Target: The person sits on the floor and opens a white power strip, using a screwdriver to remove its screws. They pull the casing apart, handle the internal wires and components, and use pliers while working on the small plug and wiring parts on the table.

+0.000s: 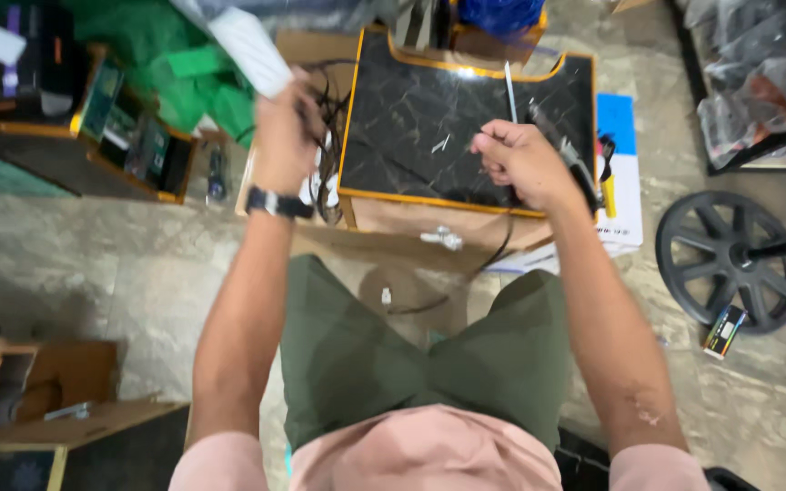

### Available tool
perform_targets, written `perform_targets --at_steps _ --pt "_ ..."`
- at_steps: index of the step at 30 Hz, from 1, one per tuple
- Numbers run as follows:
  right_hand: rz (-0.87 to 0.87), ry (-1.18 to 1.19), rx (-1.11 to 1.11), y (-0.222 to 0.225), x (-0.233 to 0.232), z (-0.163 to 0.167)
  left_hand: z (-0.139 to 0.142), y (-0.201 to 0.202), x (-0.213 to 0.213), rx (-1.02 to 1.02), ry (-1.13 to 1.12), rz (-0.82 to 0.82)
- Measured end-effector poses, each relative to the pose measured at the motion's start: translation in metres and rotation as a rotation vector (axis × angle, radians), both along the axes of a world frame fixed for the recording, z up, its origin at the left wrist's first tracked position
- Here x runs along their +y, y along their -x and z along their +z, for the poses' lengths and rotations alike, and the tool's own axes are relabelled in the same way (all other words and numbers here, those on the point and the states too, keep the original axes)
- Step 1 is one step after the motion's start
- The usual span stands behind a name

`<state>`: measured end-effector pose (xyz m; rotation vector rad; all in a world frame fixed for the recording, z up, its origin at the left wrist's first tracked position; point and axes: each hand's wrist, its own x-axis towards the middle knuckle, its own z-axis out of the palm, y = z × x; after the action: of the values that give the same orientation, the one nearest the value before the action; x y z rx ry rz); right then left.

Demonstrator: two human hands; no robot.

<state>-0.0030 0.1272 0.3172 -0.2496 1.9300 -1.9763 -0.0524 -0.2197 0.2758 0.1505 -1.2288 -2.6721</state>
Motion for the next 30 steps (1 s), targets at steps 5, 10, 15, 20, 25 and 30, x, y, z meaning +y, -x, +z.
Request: perform_targets --at_steps 5,10,15,20,25,30 --pt "-0.144 -0.069 0.064 0.009 -0.031 -0.004 0.000 -0.018 0.073 0.001 0.125 -0.236" --pt "-0.101 -0.376 0.657 0.015 -0.068 -0.012 0.021 -0.024 0.121 0.065 -0.034 -0.363" --pt "-0.018 -0.535 0.539 0.001 -0.080 -0.005 0.011 -0.022 0.116 -0.031 -0.148 -0.215" --pt "0.174 -0.513 0.441 -0.005 -0.043 0.010 -0.022 0.022 0.032 0.167 -0.688 -0.232" --pt "0.213 -0.564 0.100 -0.001 0.000 0.017 -0.047 0.050 -0.063 0.158 -0.489 0.124" --pt "0.175 -0.648 0.196 0.003 0.001 0.020 -0.061 0.030 -0.100 -0.009 -0.389 0.201"
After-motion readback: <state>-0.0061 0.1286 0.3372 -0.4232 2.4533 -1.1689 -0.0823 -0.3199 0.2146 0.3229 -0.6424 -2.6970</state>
